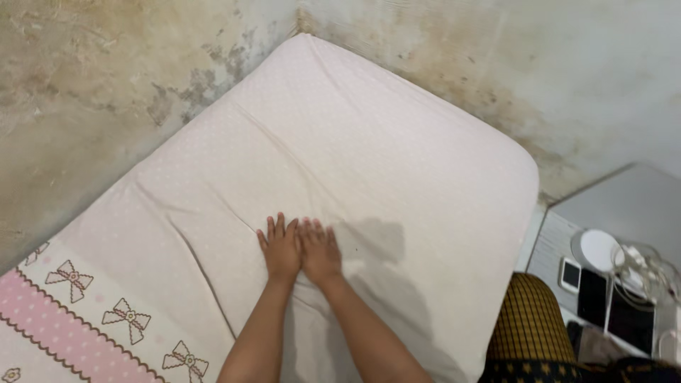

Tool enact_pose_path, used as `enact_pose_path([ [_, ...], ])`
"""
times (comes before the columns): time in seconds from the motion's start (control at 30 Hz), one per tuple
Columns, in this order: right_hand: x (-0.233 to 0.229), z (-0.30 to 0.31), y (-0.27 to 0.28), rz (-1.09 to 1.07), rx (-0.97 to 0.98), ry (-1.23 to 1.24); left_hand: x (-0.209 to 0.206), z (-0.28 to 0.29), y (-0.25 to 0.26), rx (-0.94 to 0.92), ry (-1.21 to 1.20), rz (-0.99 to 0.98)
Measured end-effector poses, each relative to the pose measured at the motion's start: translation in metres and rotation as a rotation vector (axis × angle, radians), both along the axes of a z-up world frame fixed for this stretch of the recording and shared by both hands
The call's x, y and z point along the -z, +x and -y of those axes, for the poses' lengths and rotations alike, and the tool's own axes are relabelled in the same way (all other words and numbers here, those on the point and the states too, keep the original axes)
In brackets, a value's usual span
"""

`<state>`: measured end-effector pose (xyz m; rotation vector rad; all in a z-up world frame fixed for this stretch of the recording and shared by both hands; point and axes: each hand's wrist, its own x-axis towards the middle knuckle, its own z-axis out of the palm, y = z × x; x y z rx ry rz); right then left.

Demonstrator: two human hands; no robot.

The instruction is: The person smooths a light pink fitted sheet over a mattress, then places and arranges several black pillows with yellow geometric patterns and a blue pillow with colorful graphics at the head of the bed. The person uses both hands to tuck and align the sheet and to position the pillows neatly.

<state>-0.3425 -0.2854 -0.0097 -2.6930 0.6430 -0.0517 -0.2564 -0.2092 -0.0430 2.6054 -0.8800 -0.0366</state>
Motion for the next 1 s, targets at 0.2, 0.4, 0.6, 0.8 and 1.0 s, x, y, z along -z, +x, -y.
enact_pose_path([
  [0.2, -0.01, 0.018, -0.082, 0.001, 0.281, -0.098, -0.037, 0.047, -0.07, 0.198, 0.108, -0.012],
  [0.4, -0.05, 0.037, -0.151, 0.007, 0.5, -0.294, -0.096, 0.071, -0.138, 0.427, 0.178, 0.146],
  [0.6, -0.133, 0.051, -0.215, -0.014, 0.692, -0.383, -0.163, 0.087, -0.201, 0.647, -0.105, 0.2],
  [0.8, -0.204, 0.066, -0.305, -0.016, 0.804, -0.494, -0.208, 0.12, -0.287, 0.768, -0.212, 0.19],
  [1.0, -0.202, 0.07, -0.452, -0.099, 0.998, -0.479, -0.202, 0.134, -0.427, 1.027, -0.28, -0.075],
])
